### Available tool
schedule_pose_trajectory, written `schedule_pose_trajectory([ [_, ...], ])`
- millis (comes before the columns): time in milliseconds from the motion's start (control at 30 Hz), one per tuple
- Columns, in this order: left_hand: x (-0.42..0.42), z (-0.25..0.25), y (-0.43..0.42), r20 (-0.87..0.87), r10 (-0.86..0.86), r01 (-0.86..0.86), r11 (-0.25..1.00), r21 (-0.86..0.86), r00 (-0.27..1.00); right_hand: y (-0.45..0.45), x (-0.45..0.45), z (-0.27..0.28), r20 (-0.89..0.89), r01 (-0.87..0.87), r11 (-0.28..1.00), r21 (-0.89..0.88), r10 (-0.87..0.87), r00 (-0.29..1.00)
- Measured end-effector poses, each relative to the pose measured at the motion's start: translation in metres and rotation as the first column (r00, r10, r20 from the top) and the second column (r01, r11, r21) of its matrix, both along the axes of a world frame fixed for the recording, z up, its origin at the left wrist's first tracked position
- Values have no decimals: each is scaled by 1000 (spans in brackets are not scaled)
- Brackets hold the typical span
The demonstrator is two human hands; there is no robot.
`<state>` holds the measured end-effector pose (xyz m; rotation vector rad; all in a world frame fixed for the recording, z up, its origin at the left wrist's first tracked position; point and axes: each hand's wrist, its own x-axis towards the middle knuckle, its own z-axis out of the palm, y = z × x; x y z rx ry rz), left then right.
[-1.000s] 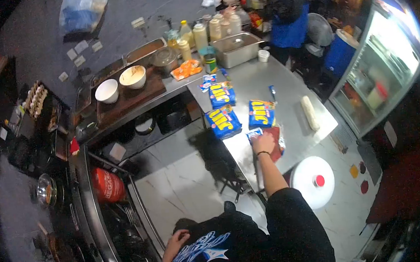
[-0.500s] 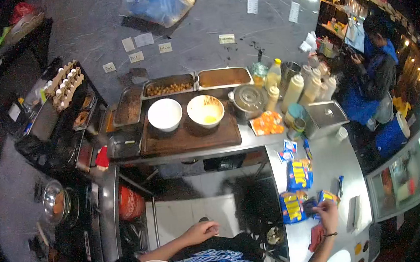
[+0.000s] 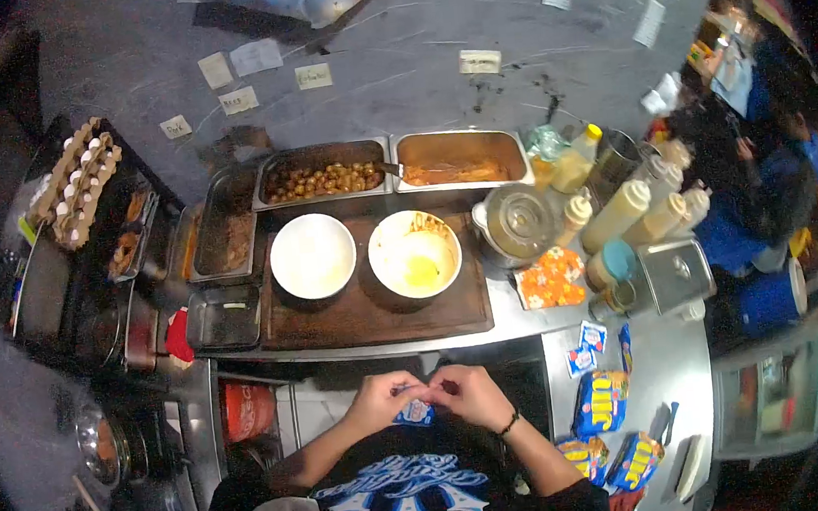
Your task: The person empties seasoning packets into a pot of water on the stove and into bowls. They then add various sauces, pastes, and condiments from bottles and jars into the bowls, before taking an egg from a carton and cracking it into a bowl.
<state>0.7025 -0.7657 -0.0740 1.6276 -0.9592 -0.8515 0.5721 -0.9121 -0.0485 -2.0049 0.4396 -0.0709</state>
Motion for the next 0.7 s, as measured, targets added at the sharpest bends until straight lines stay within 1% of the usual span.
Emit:
schedule_pose_trajectory([
  [67, 19, 1, -22, 102, 22, -26, 999, 39, 995, -33, 32, 0, -39, -240, 968, -75, 238, 971],
  [100, 26, -1, -31, 97, 52, -57, 997, 58, 994, -45, 45, 1, -71, -280, 960, 17, 281, 957],
  [133, 34, -4, -44, 135, 107, -114, 992, 48, 985, -58, 59, 3, -64, -327, 944, -38, 324, 944],
  [167, 47, -8, -60, 178, 157, -164, 986, 26, 971, -71, 72, -3, 108, -323, 929, -182, 346, 932],
  [200, 59, -13, -72, 180, 164, -172, 985, 30, 970, -80, 84, -6, 271, -279, 907, -315, 368, 890],
  [267, 76, -22, -90, -44, 233, -232, 972, 30, 972, -101, 102, -7, 290, -274, 860, -430, 419, 861],
  [300, 85, -13, -98, -125, 218, -209, 974, 84, 968, -112, 111, -10, 283, -295, 822, -486, 468, 837],
  [333, 92, -15, -106, -270, 244, -231, 970, 80, 931, -118, 119, -13, 346, -264, 816, -514, 478, 807],
  [400, 106, -25, -120, -373, 267, -238, 963, 123, 889, -130, 131, -14, 384, -243, 769, -591, 533, 754],
  [433, 113, -30, -127, -374, 259, -227, 965, 128, 890, -138, 137, -20, 384, -236, 774, -588, 523, 761],
  [467, 120, -30, -136, -98, 255, -240, 960, 143, 962, -144, 141, -31, 356, -230, 752, -618, 528, 771],
  [500, 124, -31, -142, 184, 218, -248, 957, 154, 958, -146, 142, -42, 327, -222, 732, -644, 526, 785],
  [533, 128, -39, -150, 237, 250, -277, 957, 87, 939, -148, 144, -53, 335, -158, 710, -686, 501, 798],
  [600, 134, -37, -164, 263, 266, -312, 937, 155, 927, -144, 148, -58, 402, 3, 695, -719, 413, 817],
  [633, 138, -42, -169, 283, 263, -313, 939, 146, 922, -143, 149, -62, 396, 41, 678, -734, 378, 837],
  [667, 143, -43, -172, 220, 258, -292, 946, 138, 941, -143, 150, -70, 405, 70, 668, -741, 362, 840],
  [700, 149, -44, -177, 186, 225, -261, 944, 200, 956, -145, 153, -72, 426, 98, 679, -728, 336, 840],
])
